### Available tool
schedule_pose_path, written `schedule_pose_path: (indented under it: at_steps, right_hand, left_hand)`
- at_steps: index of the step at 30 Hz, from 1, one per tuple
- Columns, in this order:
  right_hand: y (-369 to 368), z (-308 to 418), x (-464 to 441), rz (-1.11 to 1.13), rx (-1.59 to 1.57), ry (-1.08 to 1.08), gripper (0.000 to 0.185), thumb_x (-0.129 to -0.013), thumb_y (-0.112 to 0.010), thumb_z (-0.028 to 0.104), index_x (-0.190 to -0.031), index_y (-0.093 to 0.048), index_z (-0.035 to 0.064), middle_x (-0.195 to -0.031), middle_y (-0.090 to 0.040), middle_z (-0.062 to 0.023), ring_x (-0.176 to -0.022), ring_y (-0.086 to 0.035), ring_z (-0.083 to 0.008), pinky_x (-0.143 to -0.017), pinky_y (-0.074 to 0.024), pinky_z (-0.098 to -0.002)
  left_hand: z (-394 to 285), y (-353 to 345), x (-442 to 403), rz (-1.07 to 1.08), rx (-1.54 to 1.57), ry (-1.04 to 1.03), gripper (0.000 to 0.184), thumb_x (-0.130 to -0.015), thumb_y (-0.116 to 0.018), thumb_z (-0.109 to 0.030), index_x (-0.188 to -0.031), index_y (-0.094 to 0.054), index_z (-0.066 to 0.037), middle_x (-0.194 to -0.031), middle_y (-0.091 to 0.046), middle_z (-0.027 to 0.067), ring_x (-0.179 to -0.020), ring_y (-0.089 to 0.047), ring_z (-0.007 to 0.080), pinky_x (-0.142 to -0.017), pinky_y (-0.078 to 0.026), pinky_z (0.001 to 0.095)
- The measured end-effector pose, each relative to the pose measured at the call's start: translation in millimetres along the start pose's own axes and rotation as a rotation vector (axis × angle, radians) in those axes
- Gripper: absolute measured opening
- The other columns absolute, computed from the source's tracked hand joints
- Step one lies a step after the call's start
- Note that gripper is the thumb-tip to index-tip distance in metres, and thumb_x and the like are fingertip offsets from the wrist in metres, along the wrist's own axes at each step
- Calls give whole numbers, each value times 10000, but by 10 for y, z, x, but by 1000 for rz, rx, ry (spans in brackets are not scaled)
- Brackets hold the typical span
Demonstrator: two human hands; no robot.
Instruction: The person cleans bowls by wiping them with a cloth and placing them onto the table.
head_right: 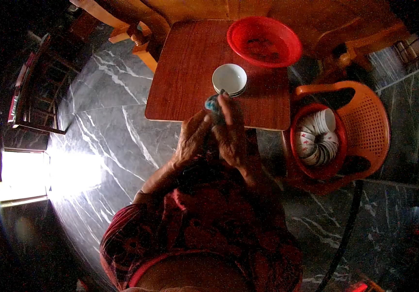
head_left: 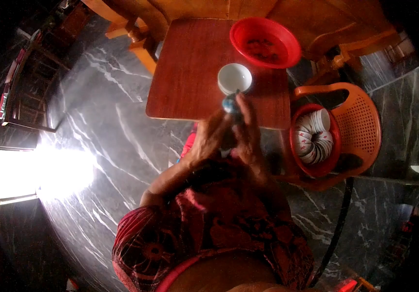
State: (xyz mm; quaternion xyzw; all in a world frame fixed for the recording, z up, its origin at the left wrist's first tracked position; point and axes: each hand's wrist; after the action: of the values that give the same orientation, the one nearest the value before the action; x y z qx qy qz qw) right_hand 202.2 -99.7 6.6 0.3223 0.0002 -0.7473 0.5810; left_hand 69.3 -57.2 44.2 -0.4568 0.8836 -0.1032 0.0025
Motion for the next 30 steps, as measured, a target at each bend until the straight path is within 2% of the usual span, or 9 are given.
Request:
schedule_pose_path:
  at_steps: [1,4,6,9,16,19,23,27,30]
  right_hand:
    - [-28,-70,6,-34,-111,-62,466,-932,-370,207,-1354,-284,28,-1361,-308,-201,-1231,-359,-346,-1016,-312,-423]
    - [73,-276,-25,33,-219,-265,441,-949,-341,266,-1328,-339,40,-1337,-365,-156,-1180,-426,-291,-970,-376,-383]
    - [79,-311,64,-17,-408,-182,440,-945,-366,305,-1307,-377,55,-1293,-423,-121,-1138,-461,-243,-939,-408,-360]
    - [22,-641,308,-70,-891,-573,444,-943,-375,319,-1305,-383,62,-1269,-443,-115,-1125,-465,-231,-936,-410,-356]
    - [69,-573,1000,372,-688,-723,445,-941,-379,315,-1307,-381,62,-1263,-446,-119,-1126,-461,-234,-942,-403,-362]
    - [113,-540,1146,412,-625,-730,445,-941,-381,314,-1307,-381,61,-1260,-447,-121,-1127,-460,-236,-945,-400,-365]
    - [137,-583,1114,307,-616,-711,445,-940,-384,312,-1308,-380,61,-1257,-449,-124,-1127,-458,-238,-948,-396,-369]
    - [81,-609,883,-13,-707,-617,446,-940,-386,310,-1309,-379,61,-1253,-450,-126,-1127,-456,-240,-951,-392,-372]
    - [38,-548,634,-239,-606,-449,446,-939,-388,309,-1309,-378,60,-1250,-451,-128,-1128,-455,-241,-954,-389,-375]
  left_hand:
    - [-1,-6,11,-13,-34,-41,303,-921,-481,-292,-908,-543,4,-754,-528,11,-666,-438,79,-552,-371,254]
    - [-120,-14,59,51,-172,-175,337,-892,-523,-324,-819,-552,4,-681,-519,22,-627,-447,94,-531,-368,259]
    - [-28,33,70,83,-265,-191,351,-874,-544,-336,-779,-552,2,-642,-509,30,-598,-449,106,-516,-367,268]
    - [-26,44,73,125,-323,-209,361,-847,-580,-341,-727,-551,-2,-584,-497,49,-555,-463,130,-497,-373,287]
    - [127,-14,-5,238,-313,-446,300,-851,-583,-273,-749,-568,8,-670,-556,92,-600,-522,167,-538,-415,309]
    - [148,3,-14,244,-398,-427,287,-862,-566,-269,-836,-559,17,-703,-559,125,-616,-532,196,-553,-421,324]
    - [201,23,-71,254,-489,-481,302,-871,-557,-281,-892,-533,20,-702,-533,144,-618,-519,243,-572,-407,347]
    - [238,-8,-70,283,-558,-466,302,-884,-537,-275,-899,-519,26,-709,-499,159,-622,-484,272,-568,-382,371]
    - [449,-16,-123,208,-606,-567,290,-906,-509,-268,-925,-503,22,-728,-495,121,-633,-465,221,-563,-373,356]
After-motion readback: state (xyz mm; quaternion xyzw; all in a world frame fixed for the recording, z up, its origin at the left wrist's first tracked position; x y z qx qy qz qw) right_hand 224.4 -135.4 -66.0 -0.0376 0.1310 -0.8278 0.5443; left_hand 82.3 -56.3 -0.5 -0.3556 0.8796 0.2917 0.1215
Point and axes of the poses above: each hand's wrist, its own x-axis away from the middle knuckle, its own y-axis out of the back of the hand, z = x × y
